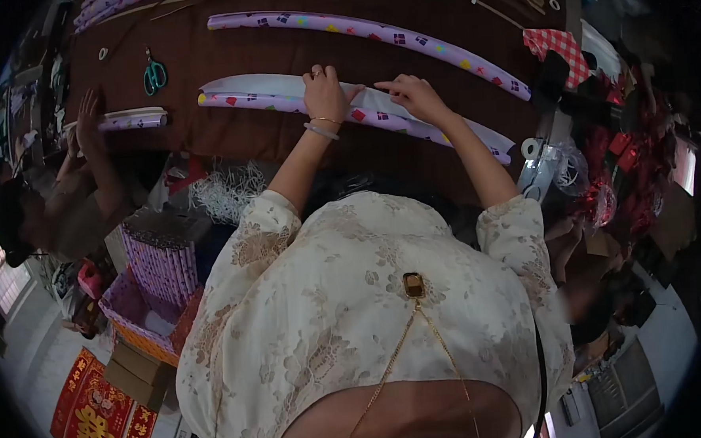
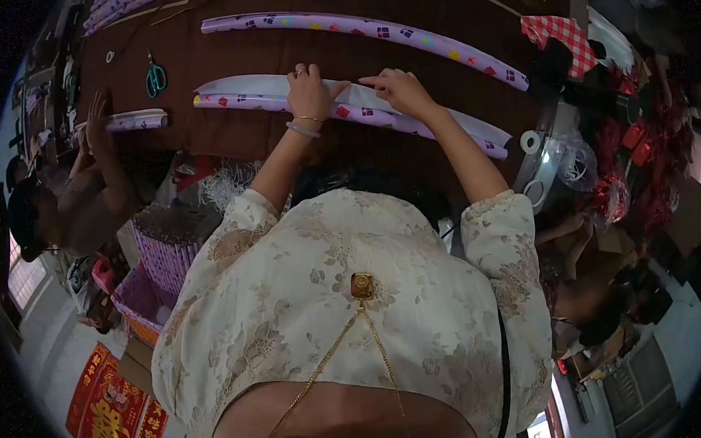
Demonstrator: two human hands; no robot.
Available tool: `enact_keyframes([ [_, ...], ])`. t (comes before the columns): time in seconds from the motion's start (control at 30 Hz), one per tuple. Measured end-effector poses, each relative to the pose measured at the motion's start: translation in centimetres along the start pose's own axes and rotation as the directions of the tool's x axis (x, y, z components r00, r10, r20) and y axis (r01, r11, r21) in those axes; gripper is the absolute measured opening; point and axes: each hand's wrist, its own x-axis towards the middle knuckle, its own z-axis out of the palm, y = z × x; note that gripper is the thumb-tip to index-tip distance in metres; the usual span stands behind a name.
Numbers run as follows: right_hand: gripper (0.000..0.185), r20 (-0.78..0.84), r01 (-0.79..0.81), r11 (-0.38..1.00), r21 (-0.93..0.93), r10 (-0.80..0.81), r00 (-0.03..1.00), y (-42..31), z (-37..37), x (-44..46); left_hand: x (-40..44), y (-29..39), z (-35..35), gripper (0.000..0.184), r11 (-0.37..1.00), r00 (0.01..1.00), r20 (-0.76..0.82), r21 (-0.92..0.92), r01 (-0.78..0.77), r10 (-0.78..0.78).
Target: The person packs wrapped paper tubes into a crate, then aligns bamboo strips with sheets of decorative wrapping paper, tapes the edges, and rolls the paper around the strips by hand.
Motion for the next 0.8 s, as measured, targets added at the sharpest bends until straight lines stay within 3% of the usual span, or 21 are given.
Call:
enact_keyframes([
  [0.17, 0.034, -0.050, 0.093, 0.986, -0.135, -0.100, 0.994, 0.3, 0.4, -0.5, -0.1, -0.2, 0.2, 0.057, 1.000, 0.999, -0.050, -0.016, 0.005, -0.006],
  [0.23, 0.027, -0.067, 0.054, 0.998, -0.025, -0.056, 0.996, 0.4, 0.2, -0.6, -0.2, -0.3, 0.3, 0.058, 1.000, 0.997, -0.073, -0.008, -0.009, 0.008],
  [0.37, 0.022, -0.160, 0.102, 0.990, -0.098, -0.117, 0.980, 2.1, 0.1, -1.4, -0.1, -0.2, -0.1, 0.057, 0.999, 0.999, -0.024, -0.023, 0.026, -0.026],
  [0.47, 0.019, -0.185, 0.100, 0.995, -0.009, -0.100, 0.978, 2.1, -0.3, -2.5, -0.1, -0.3, -0.1, 0.057, 0.999, 1.000, -0.011, -0.025, 0.024, -0.025],
  [0.57, 0.018, -0.340, 0.036, 0.995, 0.096, -0.001, 0.940, 1.6, 0.4, -2.7, 0.0, -0.2, -0.2, 0.059, 1.000, 1.000, -0.010, -0.009, 0.008, -0.008],
  [0.67, 0.021, -0.444, 0.004, 1.000, -0.027, -0.015, 0.896, -0.1, 1.4, -2.3, -0.1, -0.1, -0.3, 0.059, 1.000, 1.000, 0.000, 0.008, 0.009, -0.009],
  [0.73, 0.024, -0.357, 0.034, 0.949, -0.313, -0.151, 0.922, -2.4, 1.2, -2.5, 0.1, 0.0, -0.3, 0.058, 1.000, 1.000, -0.007, 0.011, 0.016, -0.016],
  [0.8, 0.033, -0.247, 0.053, 0.957, -0.286, -0.127, 0.961, -4.2, 1.3, -3.3, 0.1, 0.0, -0.2, 0.058, 1.000, 1.000, 0.003, -0.006, 0.028, -0.028],
])
